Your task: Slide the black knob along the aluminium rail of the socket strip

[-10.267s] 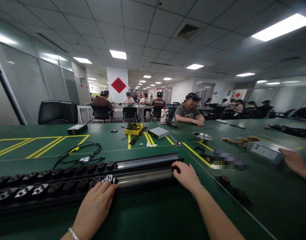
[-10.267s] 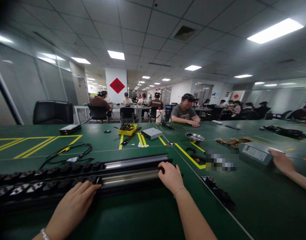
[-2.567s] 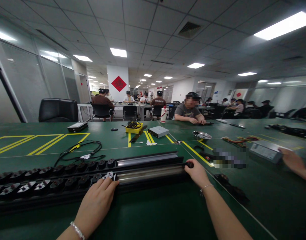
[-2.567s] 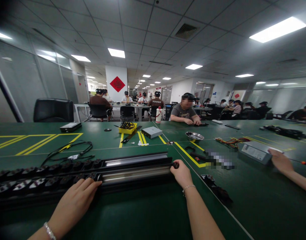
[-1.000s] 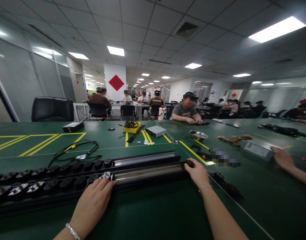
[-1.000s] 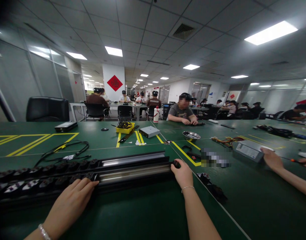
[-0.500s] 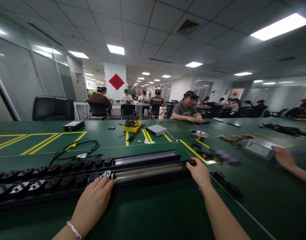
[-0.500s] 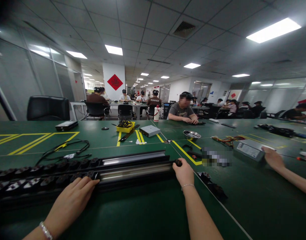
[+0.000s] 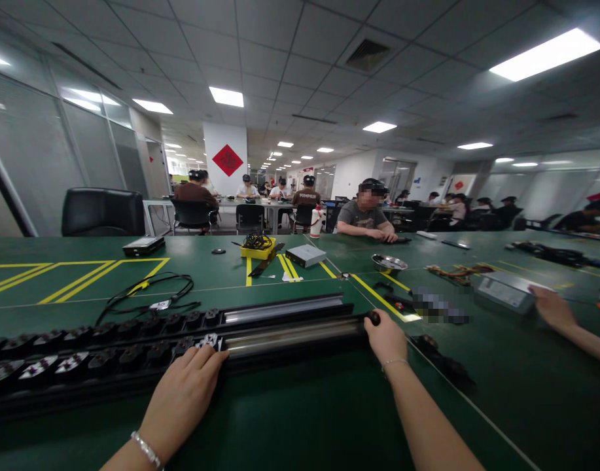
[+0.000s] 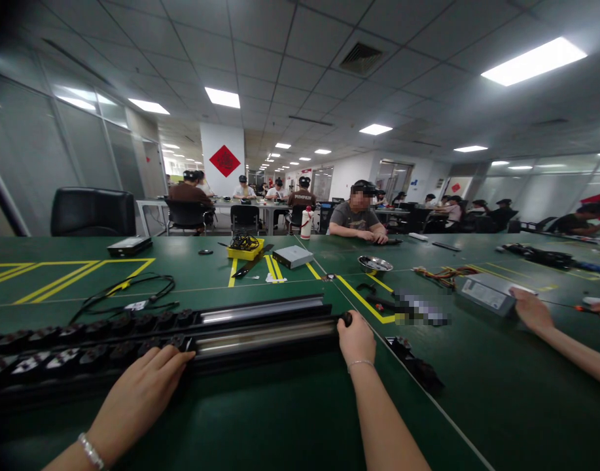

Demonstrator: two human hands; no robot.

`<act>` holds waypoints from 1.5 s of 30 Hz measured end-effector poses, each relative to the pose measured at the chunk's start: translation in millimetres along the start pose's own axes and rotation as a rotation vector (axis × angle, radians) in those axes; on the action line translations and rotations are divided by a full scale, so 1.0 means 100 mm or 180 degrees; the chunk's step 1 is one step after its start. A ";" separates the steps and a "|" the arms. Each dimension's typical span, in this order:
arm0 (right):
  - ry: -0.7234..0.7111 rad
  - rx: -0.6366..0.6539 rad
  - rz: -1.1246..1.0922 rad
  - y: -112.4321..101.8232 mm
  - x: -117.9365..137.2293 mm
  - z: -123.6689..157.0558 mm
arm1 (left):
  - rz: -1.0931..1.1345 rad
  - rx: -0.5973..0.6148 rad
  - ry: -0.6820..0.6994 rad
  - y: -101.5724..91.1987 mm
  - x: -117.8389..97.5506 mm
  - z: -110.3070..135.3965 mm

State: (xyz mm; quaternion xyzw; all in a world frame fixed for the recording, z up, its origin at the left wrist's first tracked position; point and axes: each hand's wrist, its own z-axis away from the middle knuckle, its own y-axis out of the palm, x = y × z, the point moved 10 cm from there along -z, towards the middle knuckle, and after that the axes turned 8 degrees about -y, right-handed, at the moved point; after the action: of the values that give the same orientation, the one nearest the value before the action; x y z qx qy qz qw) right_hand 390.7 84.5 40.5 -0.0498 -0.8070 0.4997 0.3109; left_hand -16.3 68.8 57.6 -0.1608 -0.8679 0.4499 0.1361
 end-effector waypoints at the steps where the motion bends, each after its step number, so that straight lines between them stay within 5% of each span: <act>1: 0.0049 -0.0058 0.0029 -0.02 -0.04 -0.01 | 0.0002 -0.0001 0.0001 0.00 0.00 0.00; 14: 0.0401 -0.0114 0.0284 -0.13 -0.35 -0.01 | 0.0020 -0.0145 0.0049 -0.05 -0.01 -0.01; 18: 0.0068 -0.0555 0.0731 -0.37 -0.32 -0.02 | 0.0024 -0.0164 0.0041 -0.04 -0.01 0.01; 23: 0.0179 -0.1017 0.1080 -0.63 -0.53 0.00 | 0.0056 -0.0162 0.0043 -0.04 -0.02 0.02; 31: 0.1061 -0.0623 0.0637 -0.57 -1.14 0.00 | 0.0083 -0.0159 -0.0010 -0.05 -0.02 0.00; 45: 0.1406 -0.0313 0.0475 -0.49 -1.40 -0.02 | 0.0015 -0.0338 -0.0037 -0.06 0.01 0.04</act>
State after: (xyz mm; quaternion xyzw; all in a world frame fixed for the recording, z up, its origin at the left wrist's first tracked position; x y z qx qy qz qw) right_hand 515.3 7.2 19.0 -0.2325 -0.7368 0.4583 0.4393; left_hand -19.2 63.0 60.8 -0.1673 -0.8909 0.4044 0.1213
